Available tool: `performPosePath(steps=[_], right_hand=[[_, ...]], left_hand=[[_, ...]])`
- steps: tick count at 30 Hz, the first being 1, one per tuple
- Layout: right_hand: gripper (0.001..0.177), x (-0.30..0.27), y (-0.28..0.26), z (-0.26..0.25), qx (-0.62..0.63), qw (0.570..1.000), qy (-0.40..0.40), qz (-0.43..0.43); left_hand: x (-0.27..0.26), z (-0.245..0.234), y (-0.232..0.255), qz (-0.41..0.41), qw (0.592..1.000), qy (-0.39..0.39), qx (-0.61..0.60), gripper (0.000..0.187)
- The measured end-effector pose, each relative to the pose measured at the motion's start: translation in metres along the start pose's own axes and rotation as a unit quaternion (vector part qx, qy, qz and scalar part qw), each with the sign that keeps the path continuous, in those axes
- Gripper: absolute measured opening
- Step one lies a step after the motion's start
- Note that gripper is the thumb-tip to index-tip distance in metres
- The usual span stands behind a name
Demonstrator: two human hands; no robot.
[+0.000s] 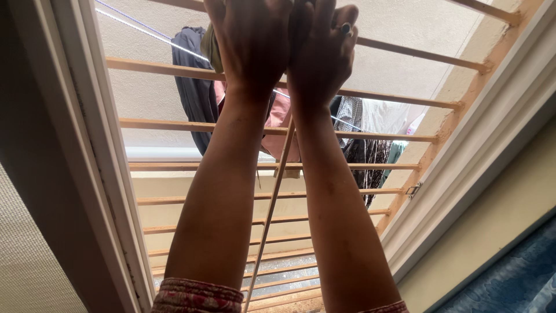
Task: The person hangs a dark garment on a clothesline through a window grill by hand.
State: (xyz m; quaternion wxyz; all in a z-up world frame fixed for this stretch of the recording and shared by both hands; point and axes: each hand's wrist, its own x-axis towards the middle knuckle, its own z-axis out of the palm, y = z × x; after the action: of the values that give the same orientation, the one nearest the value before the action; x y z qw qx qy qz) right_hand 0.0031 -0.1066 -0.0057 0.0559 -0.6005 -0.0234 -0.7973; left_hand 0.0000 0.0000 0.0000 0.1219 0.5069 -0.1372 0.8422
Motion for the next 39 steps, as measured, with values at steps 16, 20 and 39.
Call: performPosePath(steps=[16,20,39], right_hand=[[0.039,-0.018,-0.011,-0.026,-0.043,0.999,0.005,0.0],[0.037,-0.02,-0.014,-0.033,-0.044,0.999,-0.007,-0.004],[0.037,-0.031,-0.01,-0.046,0.006,1.0,-0.022,0.003]], left_hand=[[-0.011,-0.032,0.012,-0.014,0.994,-0.082,0.069,0.02],[-0.017,-0.035,0.013,-0.011,0.993,-0.088,0.072,0.024],[-0.024,-0.044,0.016,0.003,0.992,-0.093,0.089,0.024]])
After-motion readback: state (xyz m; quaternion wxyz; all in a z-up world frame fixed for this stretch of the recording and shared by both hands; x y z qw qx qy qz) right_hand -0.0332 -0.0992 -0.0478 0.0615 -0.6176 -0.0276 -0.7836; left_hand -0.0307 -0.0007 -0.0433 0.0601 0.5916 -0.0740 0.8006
